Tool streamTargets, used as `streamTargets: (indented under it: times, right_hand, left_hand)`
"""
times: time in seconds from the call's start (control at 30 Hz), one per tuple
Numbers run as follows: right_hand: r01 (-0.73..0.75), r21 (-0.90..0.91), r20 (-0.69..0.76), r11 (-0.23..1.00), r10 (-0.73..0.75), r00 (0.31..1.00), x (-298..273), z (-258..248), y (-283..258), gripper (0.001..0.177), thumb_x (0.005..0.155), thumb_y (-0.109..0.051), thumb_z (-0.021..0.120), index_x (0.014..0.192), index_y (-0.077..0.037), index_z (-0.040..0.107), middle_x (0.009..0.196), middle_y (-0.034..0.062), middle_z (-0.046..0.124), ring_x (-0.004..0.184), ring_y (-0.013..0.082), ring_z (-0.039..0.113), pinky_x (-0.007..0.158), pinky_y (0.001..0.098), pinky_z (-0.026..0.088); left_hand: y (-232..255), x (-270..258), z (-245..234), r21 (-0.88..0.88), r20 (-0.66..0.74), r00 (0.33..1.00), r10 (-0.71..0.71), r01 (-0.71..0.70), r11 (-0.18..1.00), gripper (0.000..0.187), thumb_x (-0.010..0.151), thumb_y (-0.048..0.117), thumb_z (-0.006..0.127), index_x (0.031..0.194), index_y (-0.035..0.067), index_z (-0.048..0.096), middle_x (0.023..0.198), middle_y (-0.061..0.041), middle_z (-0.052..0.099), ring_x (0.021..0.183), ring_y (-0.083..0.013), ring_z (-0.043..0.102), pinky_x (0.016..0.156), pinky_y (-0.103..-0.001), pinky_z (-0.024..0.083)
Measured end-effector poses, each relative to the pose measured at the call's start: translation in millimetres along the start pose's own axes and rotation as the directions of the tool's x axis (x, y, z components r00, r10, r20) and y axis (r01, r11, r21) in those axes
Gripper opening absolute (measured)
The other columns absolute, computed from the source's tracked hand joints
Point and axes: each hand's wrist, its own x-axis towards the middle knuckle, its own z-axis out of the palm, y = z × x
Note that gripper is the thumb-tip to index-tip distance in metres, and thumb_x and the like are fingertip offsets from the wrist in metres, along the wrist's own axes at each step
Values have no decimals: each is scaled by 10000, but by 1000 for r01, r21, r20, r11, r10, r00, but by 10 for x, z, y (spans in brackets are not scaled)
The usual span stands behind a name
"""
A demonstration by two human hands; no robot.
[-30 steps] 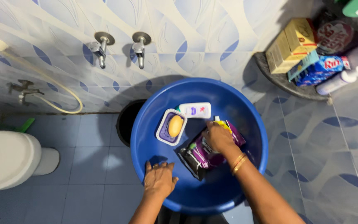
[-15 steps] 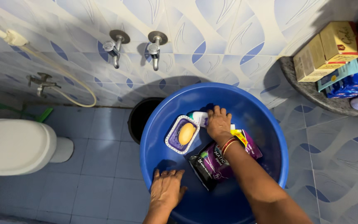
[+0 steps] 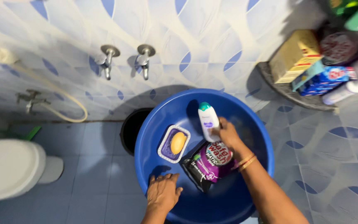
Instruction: The person organizes bathroom supplies by moving items from a blue basin to a wall-mounted shelf and a wall-mounted soap dish. They handle soap bars, detergent packets, and a bath sponge, placing them in designated spots.
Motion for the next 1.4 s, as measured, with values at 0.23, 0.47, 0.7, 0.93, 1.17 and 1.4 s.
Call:
streamTargets:
  times: [0.23, 0.47, 0.7, 0.93, 1.17, 1.4]
  right_hand:
    - [-111, 456, 178, 883, 32, 983, -975, 1, -144, 384, 855, 31, 680, 1231, -9, 611, 1097, 92, 756, 1003, 194, 723, 931, 345, 565]
    - [-19, 521, 64, 854, -17, 998, -1711, 132, -28, 339, 869, 23, 714, 1204, 22, 660, 1082, 110, 764, 984, 193, 717, 921, 338, 560]
    - [76, 480, -24, 874, -74, 997, -2155, 399, 55, 361, 825, 8, 756, 1180, -4, 690, 1090, 81, 770, 1010, 162, 723, 949, 303, 555]
    - [69, 374, -96, 925, -35, 995, -2381, 534, 119, 324, 929, -113, 725, 1230, 8, 734, 1109, 87, 786, 1021, 149, 708, 955, 303, 547]
    - [134, 334, -13, 933, -138, 990, -2297, 428, 618, 414, 883, -41, 725, 1289, -23, 643, 1182, 49, 748, 1142, 160, 693, 1034, 338, 538]
    - [24, 850, 13, 526, -67, 998, -1757, 428, 784, 470, 871, -206, 724, 1245, 69, 646, 1116, 208, 779, 1077, 291, 731, 1022, 407, 526]
  left_hand:
    - [-37, -2, 48, -50, -54, 998, 36, -39, 998, 472, 932, 370, 660, 1369, 212, 579, 1312, -54, 644, 1213, -258, 601, 1076, -480, 404]
    - [-165, 125, 176, -205, -161, 986, 42, -76, 976, 414, 930, 426, 625, 1313, 269, 644, 1257, -28, 704, 1132, -285, 668, 984, -416, 508]
    - [-175, 649, 991, -804, -232, 937, 261, -336, 491, 506, 857, 267, 804, 1307, 88, 658, 1191, -108, 764, 1116, -192, 722, 959, -334, 568]
    - [-73, 1117, 1526, -943, -298, 748, 593, -327, -62, 650, 889, 6, 722, 1469, -3, 429, 1328, -159, 678, 1225, -228, 671, 1084, -404, 507]
    - [136, 1129, 1286, -920, -263, 800, 539, -376, 109, 685, 873, 4, 734, 1479, 17, 414, 1325, -174, 679, 1219, -240, 680, 1050, -403, 529]
    - [393, 1161, 937, -915, -200, 850, 488, -340, 216, 656, 870, 33, 734, 1460, 34, 447, 1303, -169, 695, 1194, -233, 702, 1013, -389, 551]
